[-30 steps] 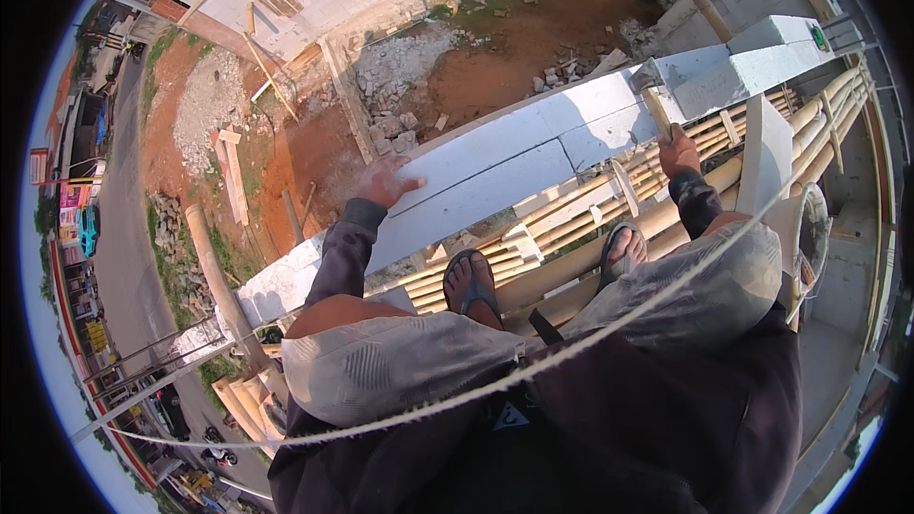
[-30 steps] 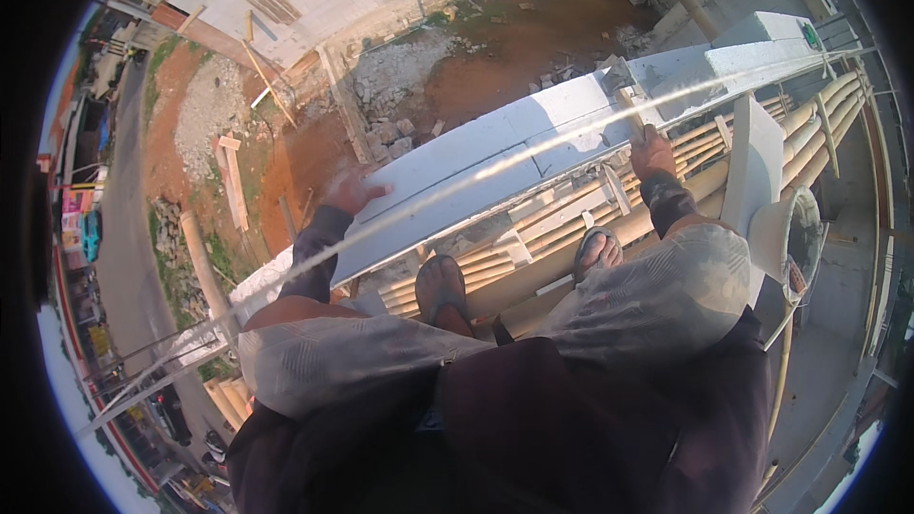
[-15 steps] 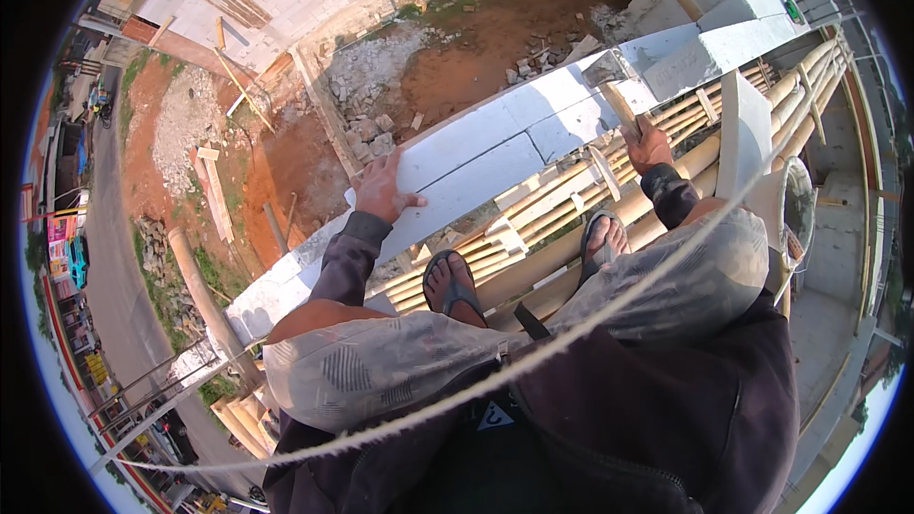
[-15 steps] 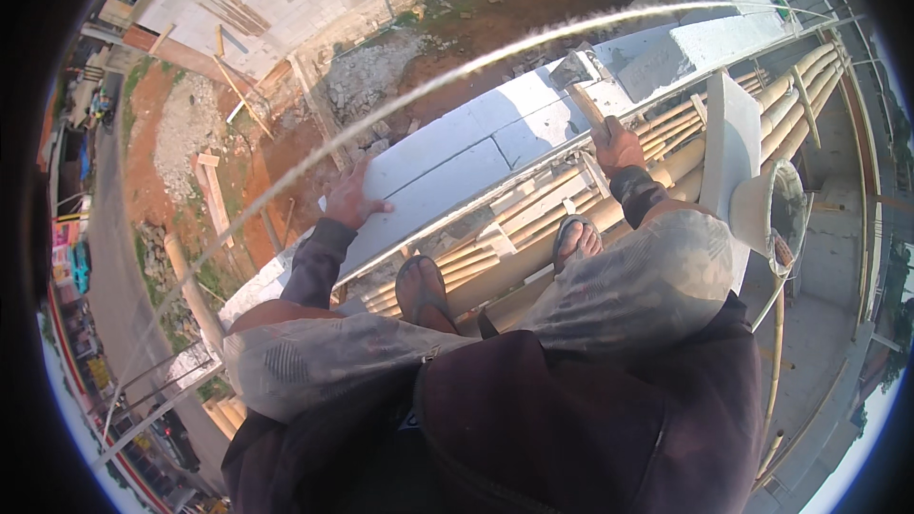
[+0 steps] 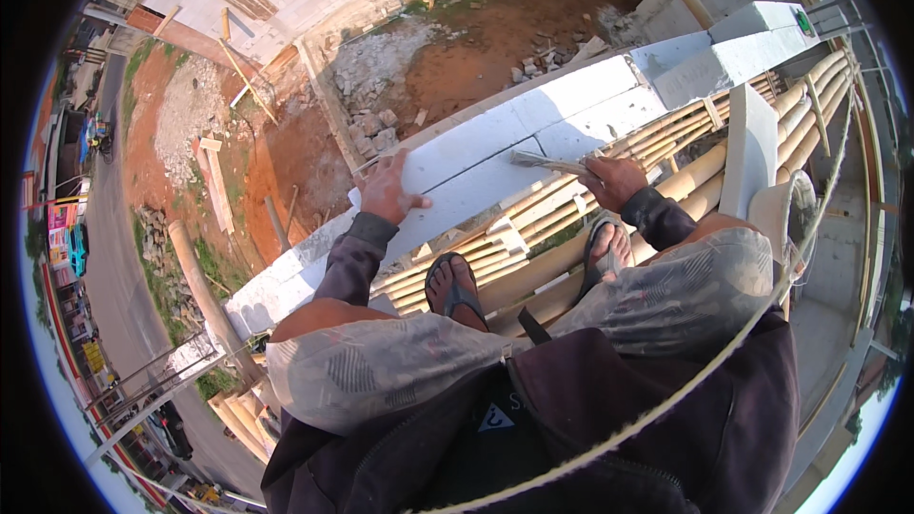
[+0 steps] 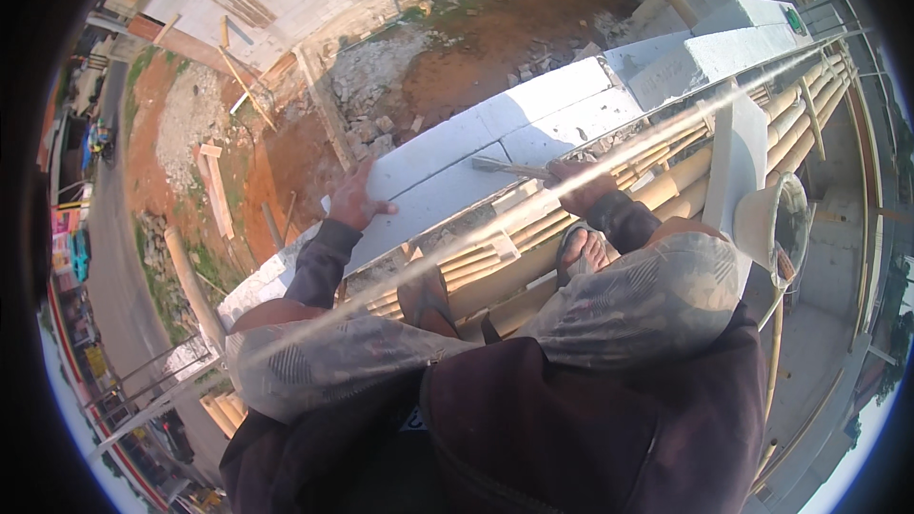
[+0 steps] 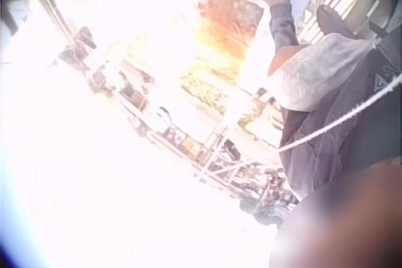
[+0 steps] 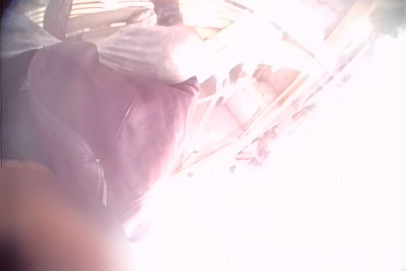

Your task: The person applies mortar to a white block using a trowel, places the block on a bamboo scaffold, and taps it into position. The person repeats this process, scooping mortar from a bucket and spreading it on the block before setting it in place.

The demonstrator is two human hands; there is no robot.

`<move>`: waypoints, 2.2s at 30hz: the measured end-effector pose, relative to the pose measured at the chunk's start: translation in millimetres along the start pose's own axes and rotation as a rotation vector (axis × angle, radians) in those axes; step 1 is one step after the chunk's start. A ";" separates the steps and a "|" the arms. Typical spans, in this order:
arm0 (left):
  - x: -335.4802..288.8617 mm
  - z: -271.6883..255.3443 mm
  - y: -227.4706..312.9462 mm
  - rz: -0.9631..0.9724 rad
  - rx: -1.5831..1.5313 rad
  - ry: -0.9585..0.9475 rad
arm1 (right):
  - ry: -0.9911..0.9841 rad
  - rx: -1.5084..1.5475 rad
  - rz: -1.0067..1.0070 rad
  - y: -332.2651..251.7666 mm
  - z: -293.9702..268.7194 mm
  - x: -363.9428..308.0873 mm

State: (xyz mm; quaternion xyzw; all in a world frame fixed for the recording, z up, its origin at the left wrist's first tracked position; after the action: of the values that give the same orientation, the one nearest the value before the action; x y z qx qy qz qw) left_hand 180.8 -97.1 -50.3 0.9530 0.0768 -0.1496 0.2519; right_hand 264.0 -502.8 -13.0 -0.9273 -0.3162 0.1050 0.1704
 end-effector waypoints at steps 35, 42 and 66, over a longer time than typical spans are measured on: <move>20.3 -3.9 -1.3 0.130 -0.099 0.292 | 0.398 -0.012 0.748 95.5 -31.9 -8.0; 11.7 -7.7 -100.5 -0.226 -0.292 0.022 | 0.647 -0.066 0.408 64.3 -43.2 2.1; 6.0 -17.1 -85.3 -0.269 -0.383 -0.029 | 0.343 0.124 0.769 91.9 -38.5 11.1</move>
State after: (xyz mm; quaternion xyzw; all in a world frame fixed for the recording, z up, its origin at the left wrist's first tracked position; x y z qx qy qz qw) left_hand 171.8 -14.6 -77.2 0.8668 0.2266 -0.1781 0.4068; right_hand 334.9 -573.7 -13.7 -0.9698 0.0926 0.0240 0.2244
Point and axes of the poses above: each hand's wrist, its own x-axis towards the middle knuckle, its own z-axis out of the palm, y = z × x, the point moved 3 cm from there along x, towards the middle knuckle, and after that the axes turned 1 degree about z, right-handed, at the moved point
